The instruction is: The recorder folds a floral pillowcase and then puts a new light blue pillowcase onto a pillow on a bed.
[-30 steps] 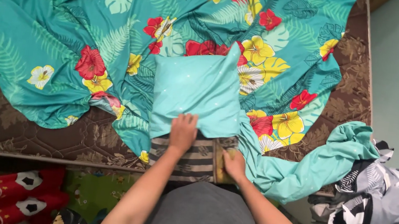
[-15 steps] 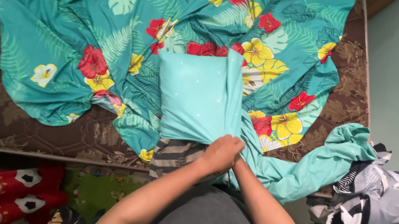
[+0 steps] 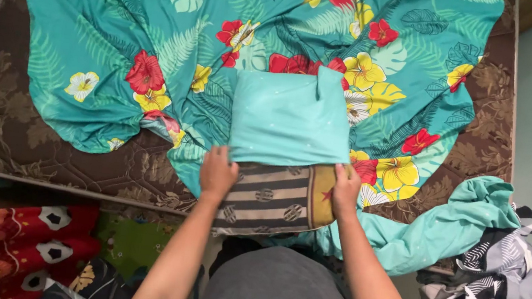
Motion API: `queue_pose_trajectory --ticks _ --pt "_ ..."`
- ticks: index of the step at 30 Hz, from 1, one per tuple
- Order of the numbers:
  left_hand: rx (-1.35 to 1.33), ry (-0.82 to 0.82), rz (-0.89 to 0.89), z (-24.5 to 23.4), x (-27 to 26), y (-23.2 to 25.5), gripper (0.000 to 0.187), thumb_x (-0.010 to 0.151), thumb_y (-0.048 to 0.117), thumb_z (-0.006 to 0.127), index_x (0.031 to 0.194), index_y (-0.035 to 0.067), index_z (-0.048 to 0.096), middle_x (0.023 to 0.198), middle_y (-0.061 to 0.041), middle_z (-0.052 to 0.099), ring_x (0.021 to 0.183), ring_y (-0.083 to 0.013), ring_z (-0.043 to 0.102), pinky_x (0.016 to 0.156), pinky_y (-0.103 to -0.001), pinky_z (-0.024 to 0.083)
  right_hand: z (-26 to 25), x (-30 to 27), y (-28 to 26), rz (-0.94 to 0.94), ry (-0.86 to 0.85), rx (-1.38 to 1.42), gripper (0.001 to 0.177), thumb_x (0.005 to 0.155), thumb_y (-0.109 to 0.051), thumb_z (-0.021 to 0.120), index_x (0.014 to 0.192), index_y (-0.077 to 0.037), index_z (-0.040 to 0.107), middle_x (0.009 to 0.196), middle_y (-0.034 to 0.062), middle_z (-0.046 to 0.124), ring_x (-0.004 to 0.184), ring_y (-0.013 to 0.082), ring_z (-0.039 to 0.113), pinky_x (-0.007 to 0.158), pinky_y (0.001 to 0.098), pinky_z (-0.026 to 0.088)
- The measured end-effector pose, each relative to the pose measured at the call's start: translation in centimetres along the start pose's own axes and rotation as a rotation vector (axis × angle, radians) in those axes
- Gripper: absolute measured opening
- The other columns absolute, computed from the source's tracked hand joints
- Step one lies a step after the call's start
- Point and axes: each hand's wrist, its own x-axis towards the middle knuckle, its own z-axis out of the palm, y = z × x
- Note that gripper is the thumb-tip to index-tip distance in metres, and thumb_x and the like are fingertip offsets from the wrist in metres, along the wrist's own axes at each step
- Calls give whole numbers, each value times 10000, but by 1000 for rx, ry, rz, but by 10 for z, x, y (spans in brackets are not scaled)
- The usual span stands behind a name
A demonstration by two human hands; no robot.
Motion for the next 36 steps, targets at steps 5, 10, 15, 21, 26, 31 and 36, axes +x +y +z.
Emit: queue_pose_trajectory --ticks 5,10,15,21,26,31,36 --pt "-5 -52 -299 50 -23 -64 260 791 168 700 1005 30 649 1006 -225 667 935 -444 655 793 -526 529 1 -11 -43 -13 -6 264 275 1020 -216 590 1110 23 690 996 41 701 863 112 634 781 275 507" --pt "-133 -10 -387 98 -41 -82 176 811 74 623 963 -7 654 927 -274 681 910 -478 652 827 -536 516 -5 0 -5 -10 39 366 278 1025 -210 573 1126 18 697 1025 41 711 880 96 646 801 261 510" --pt "-476 28 -374 67 -26 -31 381 796 35 531 1132 2 707 830 -307 675 748 -462 682 738 -504 536 -11 -9 34 -307 389 -346 370 914 -230 721 1115 36 561 1014 135 612 929 254 601 846 381 480" --pt "-730 106 -65 79 -6 19 302 803 43 497 1022 -43 686 832 -295 666 757 -435 703 686 -447 554 67 -132 -107 -863 -680 -703 955 574 -530 877 1253 50 538 1255 268 494 1196 451 442 1013 598 358" --pt "-744 -81 59 -29 19 86 137 802 58 572 887 -49 585 794 -288 617 765 -483 625 686 -493 505 83 -124 -68 -1160 -524 -903 844 603 -598 803 1198 -20 646 1293 289 493 1240 484 445 1002 719 298" --pt "-685 -206 263 -62 13 89 194 720 -17 602 893 1 516 834 -230 584 827 -463 589 728 -508 487 96 -94 -29 -1462 -317 -917 325 734 -431 774 982 -227 726 1154 130 609 1162 371 515 933 697 346" --pt "-388 -87 318 -42 10 55 364 692 -68 633 1037 34 579 1017 -200 560 948 -438 588 798 -505 508 96 -57 -48 -1237 -450 -679 163 822 -161 731 690 -150 638 688 51 592 643 274 598 586 445 484"
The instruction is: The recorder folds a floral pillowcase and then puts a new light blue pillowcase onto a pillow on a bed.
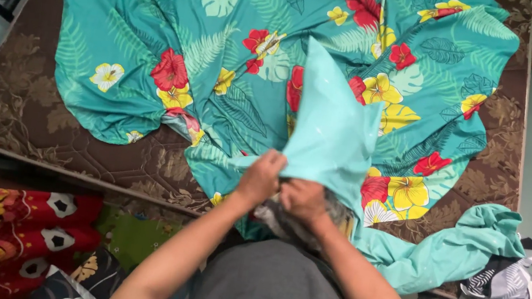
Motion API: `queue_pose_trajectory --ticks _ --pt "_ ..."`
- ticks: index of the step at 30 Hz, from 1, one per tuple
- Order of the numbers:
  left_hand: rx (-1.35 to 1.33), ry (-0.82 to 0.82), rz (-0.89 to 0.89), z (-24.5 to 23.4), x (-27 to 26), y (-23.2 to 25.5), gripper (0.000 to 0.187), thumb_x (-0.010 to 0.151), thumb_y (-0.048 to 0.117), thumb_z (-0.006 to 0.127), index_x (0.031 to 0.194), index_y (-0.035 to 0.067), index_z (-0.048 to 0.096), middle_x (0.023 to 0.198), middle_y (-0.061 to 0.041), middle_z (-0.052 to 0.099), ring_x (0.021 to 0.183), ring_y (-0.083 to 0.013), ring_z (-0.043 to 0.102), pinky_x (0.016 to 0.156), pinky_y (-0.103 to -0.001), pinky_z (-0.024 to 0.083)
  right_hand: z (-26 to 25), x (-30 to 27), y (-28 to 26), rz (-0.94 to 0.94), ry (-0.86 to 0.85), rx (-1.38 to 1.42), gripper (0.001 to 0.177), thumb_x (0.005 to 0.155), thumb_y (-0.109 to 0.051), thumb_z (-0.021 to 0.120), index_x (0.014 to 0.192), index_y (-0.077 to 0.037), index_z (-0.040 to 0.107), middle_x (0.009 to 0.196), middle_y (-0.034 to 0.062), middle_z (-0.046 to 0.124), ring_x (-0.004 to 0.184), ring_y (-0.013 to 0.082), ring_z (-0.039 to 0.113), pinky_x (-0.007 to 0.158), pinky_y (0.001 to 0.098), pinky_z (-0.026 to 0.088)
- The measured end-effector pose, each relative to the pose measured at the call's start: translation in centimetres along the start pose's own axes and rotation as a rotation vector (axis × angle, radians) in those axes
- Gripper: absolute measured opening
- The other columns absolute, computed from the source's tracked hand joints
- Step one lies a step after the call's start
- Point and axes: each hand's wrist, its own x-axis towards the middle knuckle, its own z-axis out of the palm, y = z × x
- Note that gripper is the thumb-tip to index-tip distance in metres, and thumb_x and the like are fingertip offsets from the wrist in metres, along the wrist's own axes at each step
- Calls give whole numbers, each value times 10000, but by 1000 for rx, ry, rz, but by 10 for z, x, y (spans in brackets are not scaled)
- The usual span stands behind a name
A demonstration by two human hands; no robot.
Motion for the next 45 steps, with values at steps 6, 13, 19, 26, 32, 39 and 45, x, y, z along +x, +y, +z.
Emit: queue_pose_trajectory --ticks 6,13,19,26,32,39,45 --pt "513 372 -65 -20 10 -30 514 723 -31 716 1202 109 594 1181 -121 564 1099 -344 538 907 -473 461 -47 56 33 111 376 53 210 862 -7 553 654 -23 529 667 147 532 600 337 540 573 455 437" --pt "337 425 -583 -18 -10 -48 647 621 -11 716 1238 100 554 1199 -152 483 1141 -403 486 940 -482 453 -112 124 15 283 664 144 312 1025 -43 461 745 54 562 766 176 633 727 318 647 710 410 508" --pt "227 675 -476 -111 28 2 699 618 -64 641 1301 21 513 1187 -206 453 1090 -394 515 929 -481 451 -171 157 -16 420 875 92 396 1097 -168 496 771 54 536 763 120 569 666 207 513 666 361 417" --pt "-259 448 -318 -135 55 16 211 779 3 702 987 8 674 793 -118 682 685 -245 664 650 -363 521 -157 183 -86 344 573 -59 504 842 -380 837 1017 34 609 884 144 612 762 289 611 709 393 505" --pt "-269 284 -333 -142 65 13 168 766 77 734 914 16 684 708 -148 663 619 -255 670 606 -384 508 -94 145 -87 192 182 -12 536 703 -468 940 960 -49 726 812 106 692 677 304 684 648 406 559" --pt "-22 140 88 -116 23 57 132 824 131 709 886 58 618 787 -171 646 761 -412 655 665 -517 487 12 75 8 335 5 -117 125 775 -169 715 857 -75 716 808 170 685 714 400 657 641 486 515" --pt "278 309 84 -159 23 33 191 799 47 659 987 64 629 841 -100 614 791 -310 664 643 -443 525 -59 125 -25 463 427 -160 87 888 -82 679 852 -3 691 745 213 637 679 415 626 623 487 478"
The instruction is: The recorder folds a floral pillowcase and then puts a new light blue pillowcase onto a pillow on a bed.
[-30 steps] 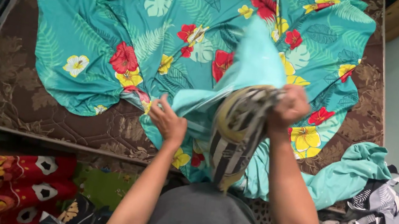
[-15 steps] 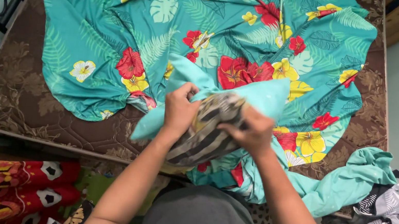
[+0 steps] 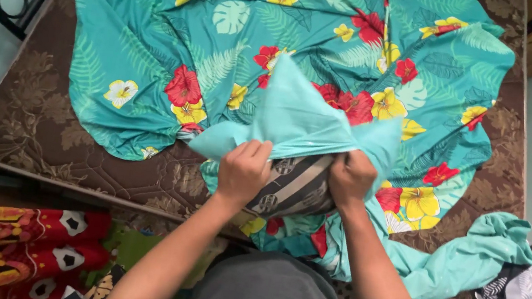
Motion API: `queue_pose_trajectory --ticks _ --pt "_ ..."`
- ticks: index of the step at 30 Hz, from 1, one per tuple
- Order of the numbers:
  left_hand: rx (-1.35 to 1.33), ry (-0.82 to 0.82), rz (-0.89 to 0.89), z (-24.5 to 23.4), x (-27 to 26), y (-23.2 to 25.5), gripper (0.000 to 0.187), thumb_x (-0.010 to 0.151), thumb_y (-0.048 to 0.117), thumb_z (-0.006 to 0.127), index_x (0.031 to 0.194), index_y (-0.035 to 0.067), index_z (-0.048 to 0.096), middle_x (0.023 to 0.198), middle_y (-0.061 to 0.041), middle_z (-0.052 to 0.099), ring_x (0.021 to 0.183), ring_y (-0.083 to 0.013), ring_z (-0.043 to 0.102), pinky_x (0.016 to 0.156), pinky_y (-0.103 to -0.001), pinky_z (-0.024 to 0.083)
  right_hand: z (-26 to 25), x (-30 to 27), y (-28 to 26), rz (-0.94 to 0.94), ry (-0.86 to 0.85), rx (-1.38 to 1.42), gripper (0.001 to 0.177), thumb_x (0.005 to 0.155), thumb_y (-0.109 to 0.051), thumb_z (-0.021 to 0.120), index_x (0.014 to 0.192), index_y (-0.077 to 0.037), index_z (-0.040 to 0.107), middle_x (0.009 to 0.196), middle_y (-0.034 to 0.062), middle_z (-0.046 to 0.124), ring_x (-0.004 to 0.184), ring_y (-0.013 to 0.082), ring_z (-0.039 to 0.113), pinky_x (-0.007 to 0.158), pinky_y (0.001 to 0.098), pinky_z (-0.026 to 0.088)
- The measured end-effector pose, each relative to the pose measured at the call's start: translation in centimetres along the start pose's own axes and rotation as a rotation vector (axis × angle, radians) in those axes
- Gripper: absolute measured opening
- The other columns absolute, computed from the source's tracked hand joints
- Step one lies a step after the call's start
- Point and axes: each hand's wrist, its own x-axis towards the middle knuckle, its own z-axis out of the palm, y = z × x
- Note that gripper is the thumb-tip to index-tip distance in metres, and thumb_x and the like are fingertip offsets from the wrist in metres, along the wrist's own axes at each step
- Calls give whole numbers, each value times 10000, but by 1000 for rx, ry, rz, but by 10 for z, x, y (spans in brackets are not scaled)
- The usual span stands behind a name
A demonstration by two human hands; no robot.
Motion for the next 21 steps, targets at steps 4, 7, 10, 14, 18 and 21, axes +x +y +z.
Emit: queue_pose_trajectory --ticks 4,7,10,14,18,21 --pt "79 11 -24 -2 9 7 363 766 4 649 1122 64 685 891 -101 597 844 -307 645 675 -433 533 -30 15 -9 16 95 43 78 912 -31 665 866 32 664 744 224 610 650 383 595 608 461 448" --pt "85 53 -66 -7 25 4 495 734 -34 624 1216 69 664 1060 -99 634 953 -326 636 787 -434 546 -60 30 -20 153 113 131 133 971 8 634 849 61 625 695 180 575 588 274 523 600 428 405" --pt "65 -7 -188 -6 39 -4 509 724 -64 620 1190 128 694 1124 -108 630 990 -340 627 819 -448 536 -86 37 -4 140 99 324 113 1022 -15 593 1002 73 660 747 105 628 685 140 519 616 361 433" --pt "122 -152 -300 4 42 -32 520 608 93 770 1124 119 716 1121 -150 598 979 -411 597 782 -480 515 -118 56 28 294 157 316 176 1064 -61 567 989 72 657 836 29 630 761 92 529 676 296 431" --pt "-100 -136 -378 47 18 -47 386 842 115 767 1223 96 705 1142 -189 624 1020 -399 648 823 -472 521 -109 44 125 660 257 613 242 1067 -126 562 882 13 631 809 -21 587 742 92 476 639 310 398" --pt "-482 -33 -355 96 -3 -32 417 799 243 854 1125 43 687 1033 -197 715 938 -377 702 798 -425 552 -46 -31 285 556 128 365 202 1003 -91 570 877 52 636 823 29 628 776 136 559 686 336 467"
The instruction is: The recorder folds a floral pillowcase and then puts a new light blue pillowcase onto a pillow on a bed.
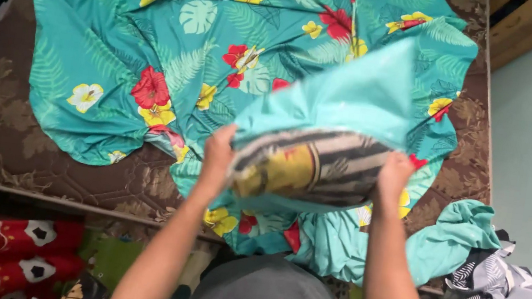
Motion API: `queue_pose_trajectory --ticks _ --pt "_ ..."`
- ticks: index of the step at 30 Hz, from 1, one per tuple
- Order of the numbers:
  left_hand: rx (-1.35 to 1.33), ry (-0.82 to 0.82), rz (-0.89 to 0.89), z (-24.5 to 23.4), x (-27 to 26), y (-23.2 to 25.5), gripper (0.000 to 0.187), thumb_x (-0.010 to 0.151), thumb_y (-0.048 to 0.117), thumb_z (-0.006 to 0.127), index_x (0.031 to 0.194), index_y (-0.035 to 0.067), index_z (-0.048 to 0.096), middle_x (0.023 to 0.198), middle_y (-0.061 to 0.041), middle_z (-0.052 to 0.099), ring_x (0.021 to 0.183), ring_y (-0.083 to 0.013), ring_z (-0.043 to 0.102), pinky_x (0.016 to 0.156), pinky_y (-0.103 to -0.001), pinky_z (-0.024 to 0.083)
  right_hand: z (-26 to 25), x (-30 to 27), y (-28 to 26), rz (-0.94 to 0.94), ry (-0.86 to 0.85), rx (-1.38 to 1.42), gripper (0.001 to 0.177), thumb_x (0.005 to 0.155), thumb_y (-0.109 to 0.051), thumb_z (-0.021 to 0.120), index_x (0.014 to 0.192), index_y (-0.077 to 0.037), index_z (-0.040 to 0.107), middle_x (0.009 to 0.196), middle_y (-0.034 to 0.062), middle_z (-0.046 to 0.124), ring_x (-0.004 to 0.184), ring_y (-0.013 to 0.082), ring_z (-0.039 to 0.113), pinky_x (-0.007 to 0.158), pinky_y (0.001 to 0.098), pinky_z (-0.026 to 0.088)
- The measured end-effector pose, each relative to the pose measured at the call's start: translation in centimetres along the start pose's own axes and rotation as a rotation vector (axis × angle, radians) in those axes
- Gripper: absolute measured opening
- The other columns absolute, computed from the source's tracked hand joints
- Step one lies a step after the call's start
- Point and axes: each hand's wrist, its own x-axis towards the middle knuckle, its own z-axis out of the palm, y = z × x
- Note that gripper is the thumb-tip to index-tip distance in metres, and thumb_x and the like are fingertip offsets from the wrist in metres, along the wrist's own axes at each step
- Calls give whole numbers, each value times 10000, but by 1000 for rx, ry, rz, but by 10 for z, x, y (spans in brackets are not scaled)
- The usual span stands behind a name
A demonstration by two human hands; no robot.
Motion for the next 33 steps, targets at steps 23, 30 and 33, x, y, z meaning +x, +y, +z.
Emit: queue_pose_trajectory --ticks 23,30,33 --pt "192 -168 392 49 -41 162 149 703 29 670 839 32 608 806 -131 599 788 -352 624 683 -457 505 64 -143 -147 -917 -178 -498 243 895 -298 692 1107 -182 667 1252 76 644 1254 307 548 1158 509 294" --pt "356 -33 483 57 -49 134 277 806 -36 670 1078 18 670 910 -104 609 852 -310 618 736 -433 513 95 -106 -90 -669 -419 -490 454 947 -390 649 1300 -108 614 1358 144 614 1311 342 539 1160 504 342" --pt "426 64 399 41 -41 127 542 664 -79 601 1191 11 687 1051 -136 645 854 -325 605 756 -434 533 101 -96 -68 -554 -523 -485 547 969 -430 630 1383 -76 591 1403 174 601 1336 358 535 1161 501 363"
